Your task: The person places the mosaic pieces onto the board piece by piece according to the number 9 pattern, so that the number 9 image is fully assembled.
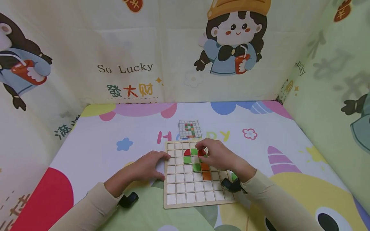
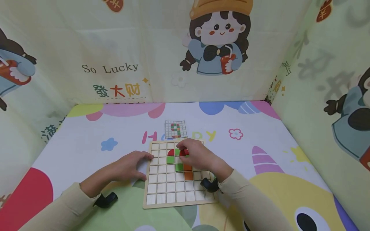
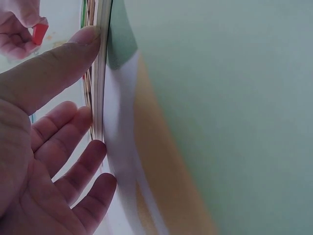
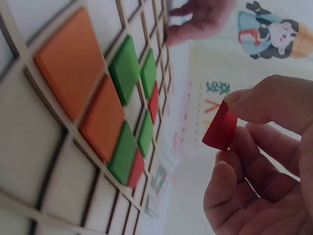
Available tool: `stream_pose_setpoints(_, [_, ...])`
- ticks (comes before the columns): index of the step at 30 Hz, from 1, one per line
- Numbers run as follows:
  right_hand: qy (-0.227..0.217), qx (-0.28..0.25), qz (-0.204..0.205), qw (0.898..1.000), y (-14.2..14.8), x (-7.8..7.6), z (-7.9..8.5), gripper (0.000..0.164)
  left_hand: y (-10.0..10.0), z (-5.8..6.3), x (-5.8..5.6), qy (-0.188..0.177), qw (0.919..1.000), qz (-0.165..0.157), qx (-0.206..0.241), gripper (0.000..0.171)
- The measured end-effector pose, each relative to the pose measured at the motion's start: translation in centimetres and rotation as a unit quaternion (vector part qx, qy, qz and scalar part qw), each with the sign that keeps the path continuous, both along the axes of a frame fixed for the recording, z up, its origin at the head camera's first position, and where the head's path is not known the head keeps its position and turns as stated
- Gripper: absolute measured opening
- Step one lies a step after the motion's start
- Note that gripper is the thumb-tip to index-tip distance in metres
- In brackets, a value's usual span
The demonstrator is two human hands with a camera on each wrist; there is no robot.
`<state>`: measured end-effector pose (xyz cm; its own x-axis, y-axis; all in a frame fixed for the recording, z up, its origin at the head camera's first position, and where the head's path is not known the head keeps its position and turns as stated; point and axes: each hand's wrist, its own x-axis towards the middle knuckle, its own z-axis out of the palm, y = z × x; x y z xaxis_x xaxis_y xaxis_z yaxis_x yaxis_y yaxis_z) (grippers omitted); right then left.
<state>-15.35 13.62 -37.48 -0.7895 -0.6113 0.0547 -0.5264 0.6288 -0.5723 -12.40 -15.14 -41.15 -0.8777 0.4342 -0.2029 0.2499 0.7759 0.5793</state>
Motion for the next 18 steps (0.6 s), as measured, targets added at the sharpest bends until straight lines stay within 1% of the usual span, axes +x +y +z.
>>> stream_pose_setpoints(6, [-0.008, -0.002, 0.017, 1.0, -0.7, 0.4, -0.6, 0.032, -0.1, 0.1, 0.0, 0.001, 1.0, -0.008, 0.001, 0.067])
stream_pose_setpoints(12, [-0.026, -0.003, 0.025, 0.999, -1.1, 0.8, -1.0, 0.036, -0.1, 0.1, -0.1, 0.003, 0.9999, -0.011, 0.0, 0.066])
stream_pose_setpoints(15, [-0.029, -0.002, 0.029, 0.999, -1.3, 0.8, -1.1, 0.036, -0.1, 0.1, 0.0, 0.003, 0.9999, -0.012, 0.0, 0.066])
stream_pose_setpoints(18, [-0.024, 0.002, 0.035, 0.999, -1.6, 0.9, -1.2, 0.034, -0.1, 0.1, 0.0, 0.002, 0.9999, -0.012, -0.001, 0.067])
